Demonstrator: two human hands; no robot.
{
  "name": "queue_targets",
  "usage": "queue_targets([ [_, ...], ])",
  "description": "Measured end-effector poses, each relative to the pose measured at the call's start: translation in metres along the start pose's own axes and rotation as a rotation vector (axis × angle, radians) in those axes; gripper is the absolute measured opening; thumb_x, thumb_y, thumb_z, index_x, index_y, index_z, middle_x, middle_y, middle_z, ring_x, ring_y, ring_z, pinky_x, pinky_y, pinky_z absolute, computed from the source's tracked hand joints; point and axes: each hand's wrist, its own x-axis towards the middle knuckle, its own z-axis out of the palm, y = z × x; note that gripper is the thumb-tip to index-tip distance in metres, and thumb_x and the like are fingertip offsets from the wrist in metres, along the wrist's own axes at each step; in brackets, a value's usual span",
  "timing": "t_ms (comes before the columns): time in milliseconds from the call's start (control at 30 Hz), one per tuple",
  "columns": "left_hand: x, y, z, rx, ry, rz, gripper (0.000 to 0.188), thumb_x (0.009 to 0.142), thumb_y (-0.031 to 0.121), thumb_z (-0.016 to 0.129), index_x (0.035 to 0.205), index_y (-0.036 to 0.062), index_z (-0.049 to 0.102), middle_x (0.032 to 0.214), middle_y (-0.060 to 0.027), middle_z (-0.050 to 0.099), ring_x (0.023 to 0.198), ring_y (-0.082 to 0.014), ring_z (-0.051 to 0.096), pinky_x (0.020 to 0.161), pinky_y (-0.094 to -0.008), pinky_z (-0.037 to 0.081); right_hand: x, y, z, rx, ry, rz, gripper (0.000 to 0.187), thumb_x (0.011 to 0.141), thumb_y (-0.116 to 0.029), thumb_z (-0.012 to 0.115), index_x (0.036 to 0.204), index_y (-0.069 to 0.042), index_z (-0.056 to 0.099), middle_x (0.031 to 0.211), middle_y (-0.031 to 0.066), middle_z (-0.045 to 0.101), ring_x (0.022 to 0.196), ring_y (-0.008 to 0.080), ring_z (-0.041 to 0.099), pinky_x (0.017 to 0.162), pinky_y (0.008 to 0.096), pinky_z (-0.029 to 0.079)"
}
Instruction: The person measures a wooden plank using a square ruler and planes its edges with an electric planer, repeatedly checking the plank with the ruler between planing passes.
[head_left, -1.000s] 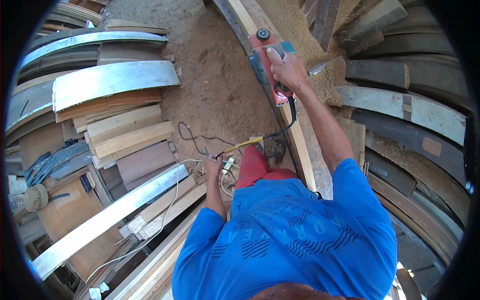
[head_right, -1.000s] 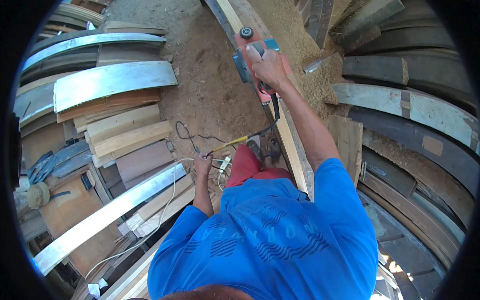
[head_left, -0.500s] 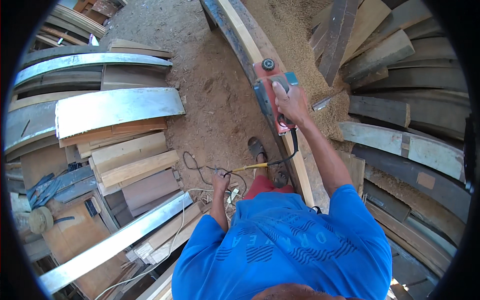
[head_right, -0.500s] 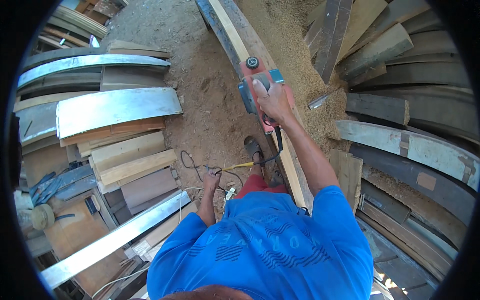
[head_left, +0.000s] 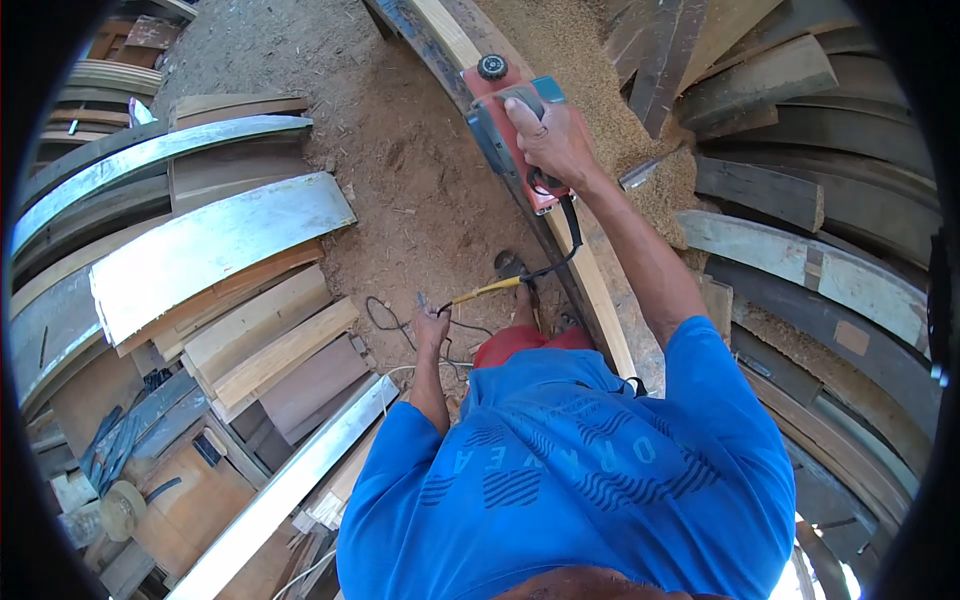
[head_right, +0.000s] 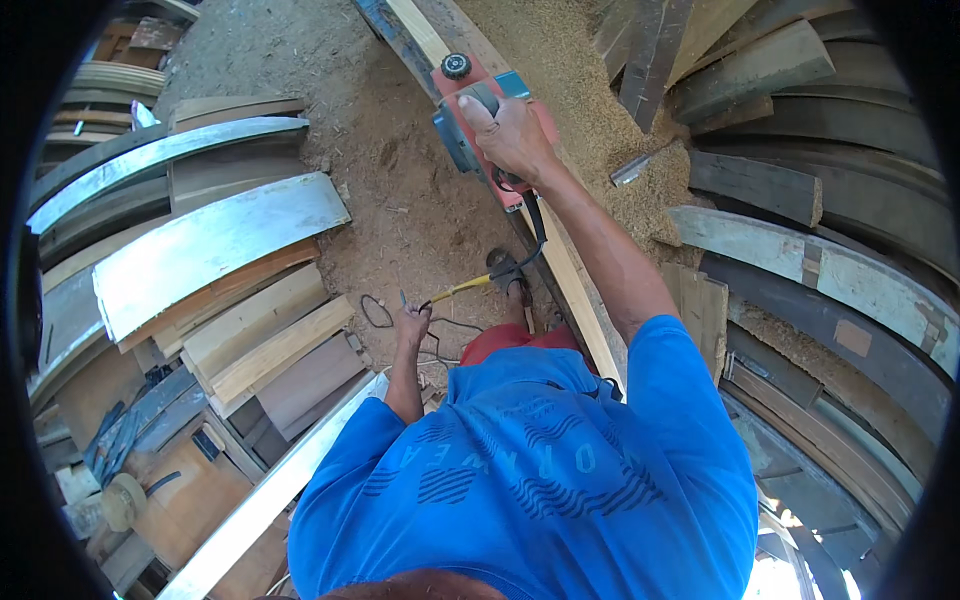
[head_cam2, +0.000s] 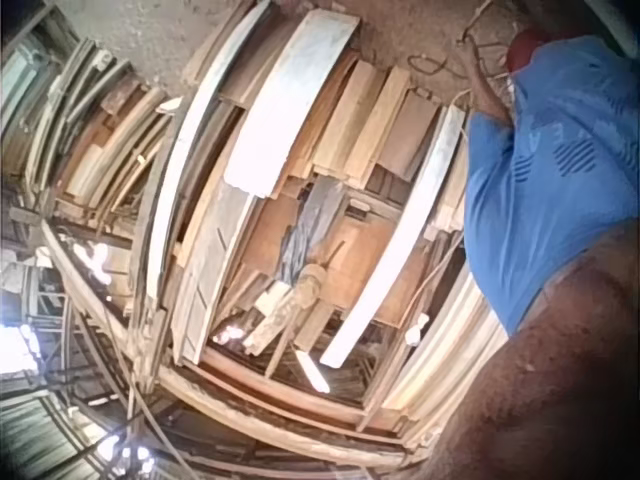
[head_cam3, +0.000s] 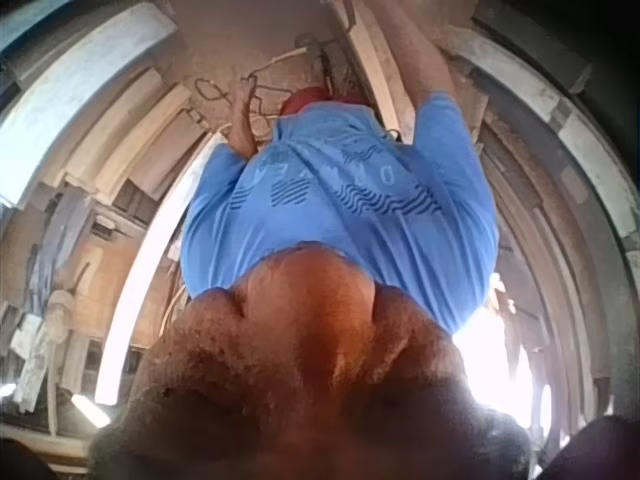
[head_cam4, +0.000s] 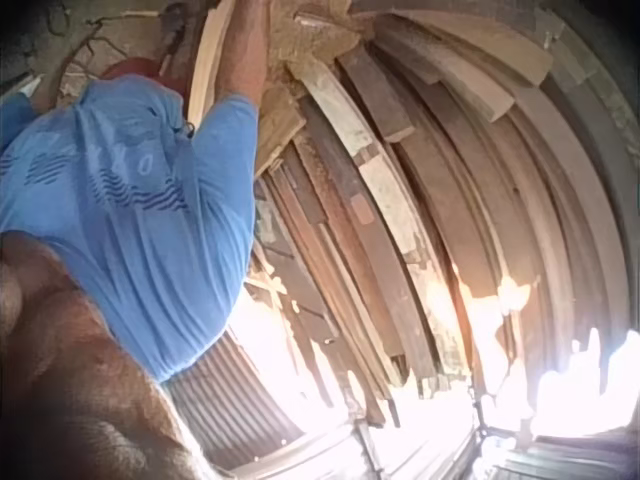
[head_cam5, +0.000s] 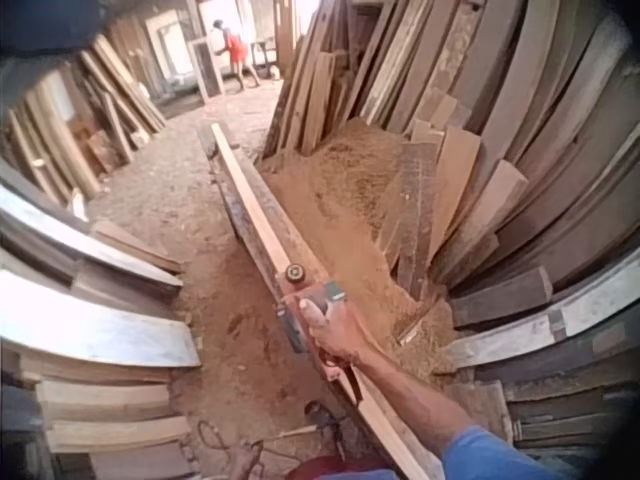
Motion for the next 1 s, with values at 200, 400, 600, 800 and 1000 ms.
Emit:
queue_targets([
  [200, 0.002, 0.041, -0.023, -0.135, -0.026, 0.021, 0.026, 0.08, 0.027, 0.077, 0.076, 0.005, 0.064, 0.061, -0.0057, 0.062, 0.055, -0.0144, 0.055, 0.052, -0.0338, 0.044, 0.029, 0.003, 0.01, 0.075, 0.006, -0.002, 0.071, 0.092, -0.067, 0.049, 0.079, 0.001, 0.062, 0.059, 0.0119, 0.06, 0.058, 0.0234, 0.062, 0.059, 0.0411, 0.048],
  [400, 0.022, 0.049, -0.033, -0.142, -0.088, -0.045, 0.027, 0.08, 0.027, 0.077, 0.075, 0.004, 0.063, 0.062, -0.0058, 0.061, 0.055, -0.0137, 0.055, 0.052, -0.0342, 0.044, 0.051, -0.016, 0.014, 0.052, 0.011, -0.023, 0.068, 0.092, -0.066, 0.048, 0.077, -0.001, 0.063, 0.059, 0.0082, 0.059, 0.058, 0.0203, 0.062, 0.057, 0.0398, 0.049],
  [600, 0.065, 0.017, -0.026, -0.171, 0.018, 0.015, 0.03, 0.08, 0.028, 0.079, 0.074, 0.0034, 0.063, 0.06, -0.0054, 0.06, 0.054, -0.0138, 0.054, 0.051, -0.0342, 0.043, 0.086, -0.047, 0.022, 0.026, -0.001, 0.036, 0.063, 0.092, -0.062, 0.053, 0.072, -0.003, 0.063, 0.058, 0.0052, 0.059, 0.054, 0.0171, 0.06, 0.054, 0.0355, 0.047],
  [800, 0.067, 0.055, -0.055, -0.301, 0.014, 0.006, 0.029, 0.084, 0.026, 0.077, 0.074, 0.0046, 0.061, 0.059, -0.0037, 0.06, 0.051, -0.0105, 0.052, 0.047, -0.0319, 0.042, 0.114, -0.052, 0.022, 0.006, 0.028, 0.071, 0.058, 0.092, -0.059, 0.056, 0.07, -0.006, 0.062, 0.06, 0.0021, 0.059, 0.052, 0.0127, 0.058, 0.05, 0.0315, 0.045],
  [1000, 0.071, 0.057, -0.07, -0.297, 0.026, -0.042, 0.026, 0.084, 0.026, 0.077, 0.077, 0.005, 0.062, 0.062, -0.0069, 0.064, 0.054, -0.0129, 0.058, 0.049, -0.0321, 0.044, 0.131, -0.067, 0.03, 0.105, 0.048, 0.079, 0.058, 0.092, -0.056, 0.056, 0.067, -0.004, 0.061, 0.058, 0.0036, 0.058, 0.051, 0.0143, 0.058, 0.051, 0.0341, 0.046],
])
